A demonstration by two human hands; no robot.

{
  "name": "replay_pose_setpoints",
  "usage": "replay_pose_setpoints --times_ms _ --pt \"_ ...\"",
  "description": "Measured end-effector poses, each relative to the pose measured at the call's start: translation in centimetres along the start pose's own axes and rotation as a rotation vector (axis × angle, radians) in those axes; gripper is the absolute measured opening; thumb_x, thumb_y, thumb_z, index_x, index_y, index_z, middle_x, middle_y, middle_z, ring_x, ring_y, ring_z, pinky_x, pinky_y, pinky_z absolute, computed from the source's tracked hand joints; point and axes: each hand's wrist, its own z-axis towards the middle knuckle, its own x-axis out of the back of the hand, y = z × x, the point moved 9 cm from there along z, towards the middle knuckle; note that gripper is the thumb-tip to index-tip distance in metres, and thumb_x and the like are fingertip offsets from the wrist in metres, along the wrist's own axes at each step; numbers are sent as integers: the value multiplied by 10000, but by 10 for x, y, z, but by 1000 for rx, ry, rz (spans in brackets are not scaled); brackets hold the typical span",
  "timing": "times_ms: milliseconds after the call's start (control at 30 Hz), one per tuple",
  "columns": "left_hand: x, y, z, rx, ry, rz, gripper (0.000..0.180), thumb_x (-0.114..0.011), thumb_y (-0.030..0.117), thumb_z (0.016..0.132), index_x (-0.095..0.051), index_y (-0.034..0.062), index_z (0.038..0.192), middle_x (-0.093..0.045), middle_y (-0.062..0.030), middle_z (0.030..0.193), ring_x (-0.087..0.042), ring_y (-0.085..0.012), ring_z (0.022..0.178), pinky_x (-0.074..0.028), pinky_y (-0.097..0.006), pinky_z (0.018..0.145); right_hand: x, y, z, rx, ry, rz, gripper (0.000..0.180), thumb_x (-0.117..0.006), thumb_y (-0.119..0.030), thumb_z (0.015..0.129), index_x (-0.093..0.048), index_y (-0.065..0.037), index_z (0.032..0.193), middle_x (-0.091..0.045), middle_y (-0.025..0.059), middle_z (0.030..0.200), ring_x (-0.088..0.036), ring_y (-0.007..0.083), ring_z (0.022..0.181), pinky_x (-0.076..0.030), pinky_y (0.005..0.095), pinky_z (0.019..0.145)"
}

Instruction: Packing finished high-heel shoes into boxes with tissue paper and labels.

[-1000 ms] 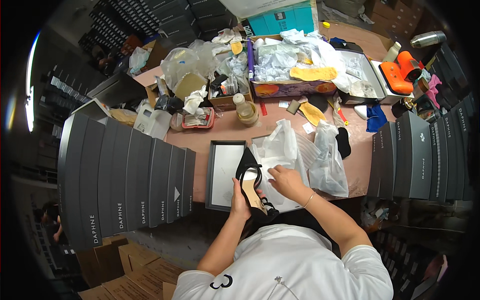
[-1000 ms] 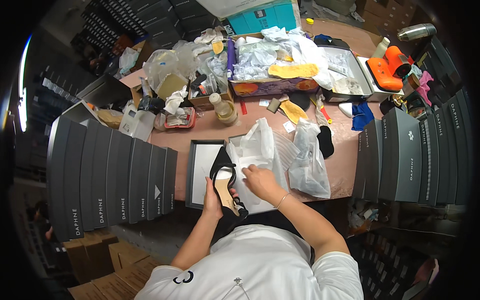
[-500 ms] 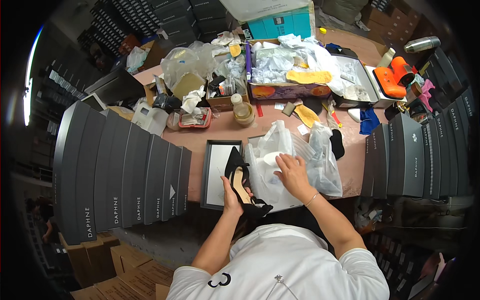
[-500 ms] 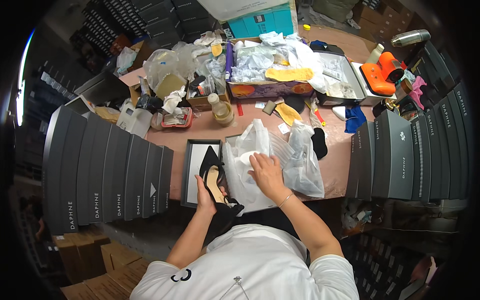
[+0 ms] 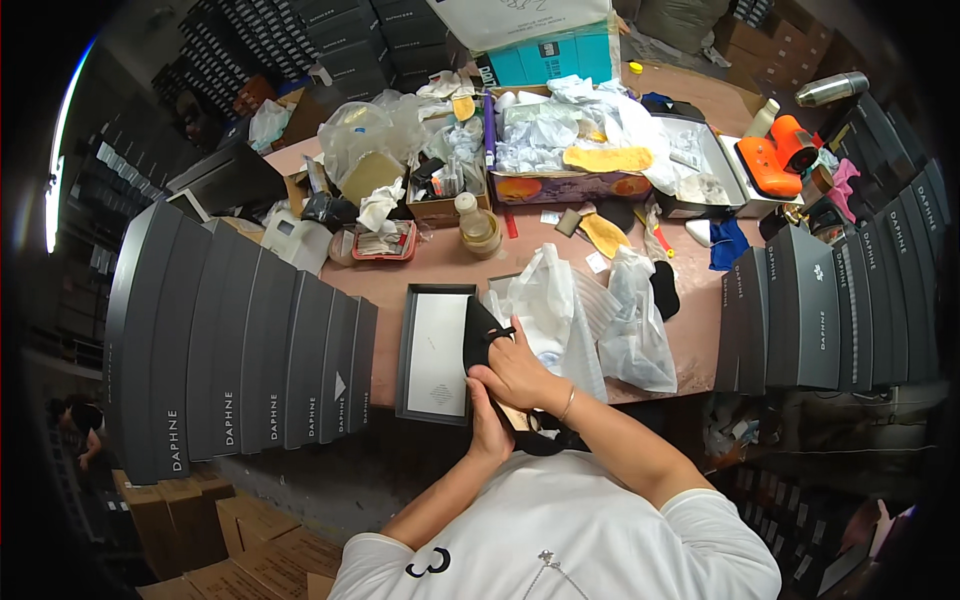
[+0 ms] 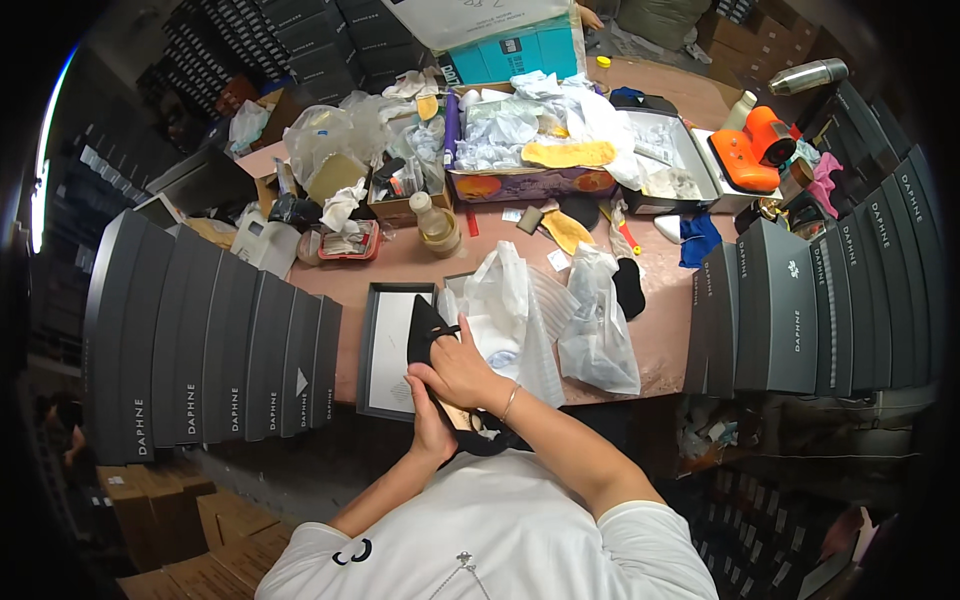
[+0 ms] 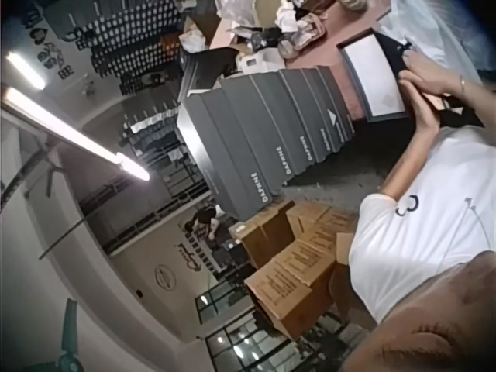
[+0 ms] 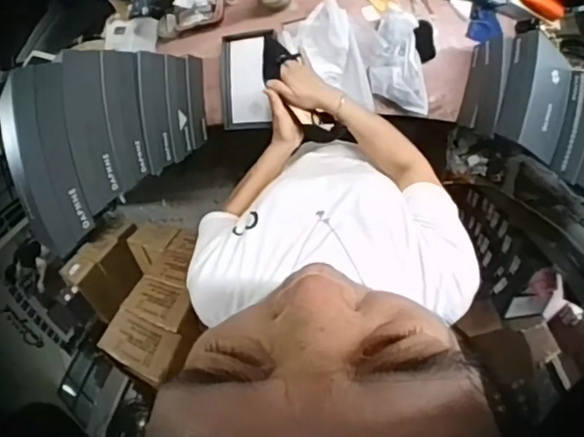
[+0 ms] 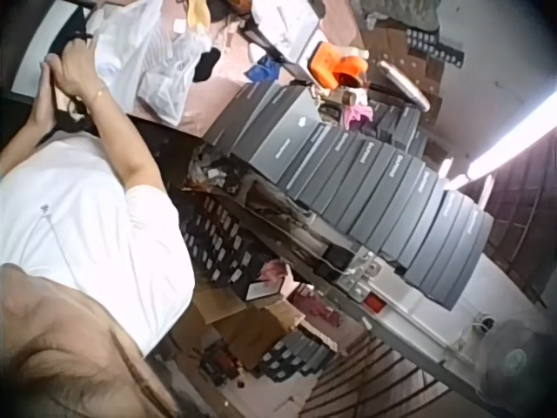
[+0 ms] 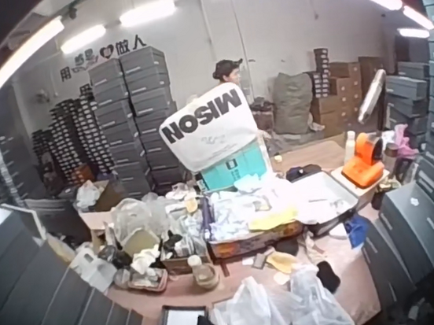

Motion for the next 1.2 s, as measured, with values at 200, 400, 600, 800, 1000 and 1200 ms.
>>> replay_pose_setpoints --times_ms 200,400,600,800,1000,1200 --pt "-14 12 0 60 -15 61 837 -251 724 895 -265 89 1441 -375 -83 1426 -392 -231 1294 -330 -377 1062 -9 7 -8 -78 137 37 235 -442 -280 947 -582 -143 1076 -543 122 808 -517 326 780 -362 485 708" --pt "37 27 69 188 -10 192 403 -444 521 957 -502 134 1049 -596 -76 889 -619 -197 808 -541 -367 734 -33 -8 -30 -203 -43 181 544 -382 -448 960 -571 59 910 -538 254 951 -498 428 938 -316 565 890" --pt "64 31 70 178 88 263 338 -424 447 987 -498 118 1020 -590 -74 831 -614 -188 766 -537 -339 698 -62 -11 -20 -175 -72 362 456 -425 -388 950 -528 41 837 -509 239 862 -477 405 832 -356 474 743" --pt "34 36 59 93 -66 364 295 -381 359 1020 -489 91 1076 -603 -76 818 -607 -143 734 -541 -294 658 -2 -48 -53 -32 -196 621 567 -444 -476 942 -513 77 1047 -477 239 1108 -466 410 1048 -369 450 937" --pt "29 18 56 131 -19 425 307 -395 376 1013 -500 91 1053 -602 -72 790 -618 -145 711 -539 -281 658 -19 -29 -59 -250 -232 186 583 -379 -472 976 -525 93 968 -520 252 967 -502 397 936 -331 513 967" --pt "34 20 49 139 -7 498 281 -434 370 1004 -495 96 1024 -597 -61 785 -609 -134 698 -531 -268 655 -30 -24 -65 -287 -273 522 584 -392 -461 976 -511 109 919 -507 254 915 -482 395 840 -362 467 871"
